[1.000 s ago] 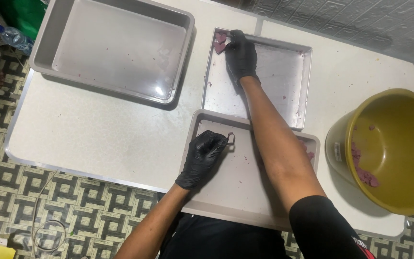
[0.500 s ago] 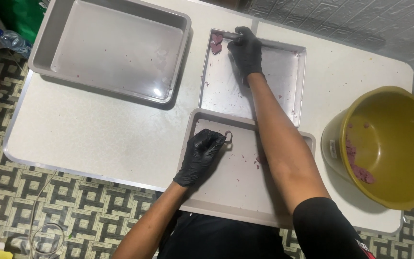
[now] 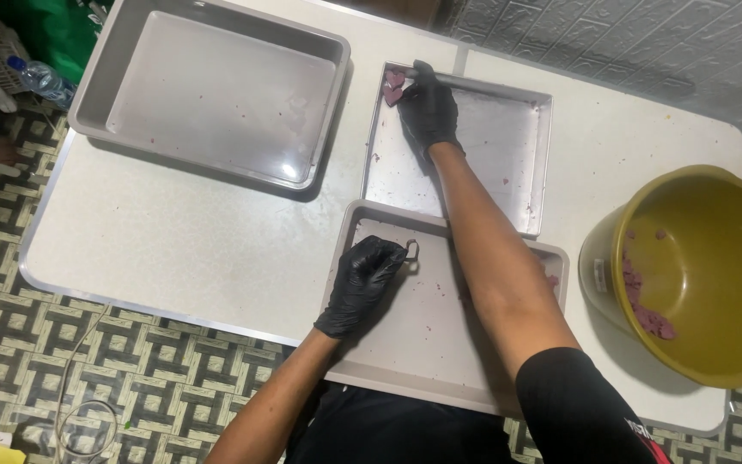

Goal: Molding small portions of a purple food paste using a circular metal mold on a tray.

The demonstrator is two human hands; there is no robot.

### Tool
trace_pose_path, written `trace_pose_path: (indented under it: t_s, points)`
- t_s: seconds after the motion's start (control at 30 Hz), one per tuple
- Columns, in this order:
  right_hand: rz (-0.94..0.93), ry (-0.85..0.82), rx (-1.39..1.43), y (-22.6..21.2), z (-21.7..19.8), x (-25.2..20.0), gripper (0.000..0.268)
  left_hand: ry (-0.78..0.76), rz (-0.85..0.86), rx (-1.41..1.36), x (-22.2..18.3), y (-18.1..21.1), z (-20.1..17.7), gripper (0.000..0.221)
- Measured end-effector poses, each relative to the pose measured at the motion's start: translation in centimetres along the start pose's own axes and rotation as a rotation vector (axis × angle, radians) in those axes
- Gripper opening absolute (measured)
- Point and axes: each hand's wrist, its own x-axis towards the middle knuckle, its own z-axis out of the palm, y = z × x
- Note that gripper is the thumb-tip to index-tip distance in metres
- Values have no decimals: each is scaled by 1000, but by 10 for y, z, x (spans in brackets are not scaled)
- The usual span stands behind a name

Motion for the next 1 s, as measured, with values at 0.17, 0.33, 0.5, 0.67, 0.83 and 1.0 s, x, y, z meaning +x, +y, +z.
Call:
trace_pose_path:
  t_s: [0.17, 0.33, 0.5, 0.67, 0.83, 1.0]
  points:
    - [53, -42, 50, -11, -9, -5, 53, 0, -10, -10, 2, 7, 0, 20]
    - [61, 2, -72, 16, 11, 10, 60, 2, -19, -12, 1, 3, 0, 19]
    - [88, 14, 12, 15, 2, 9, 63, -4, -8, 24, -1, -5, -1, 17]
    - [214, -67, 267, -23, -52, -10, 65, -2, -5, -18, 3, 18, -2, 17]
    - [339, -78, 435, -41, -97, -32, 65, -22, -14, -28, -1, 11, 0, 16]
    - [100, -29, 848, -78, -156, -98, 63, -25, 45, 44, 2, 10, 0, 11]
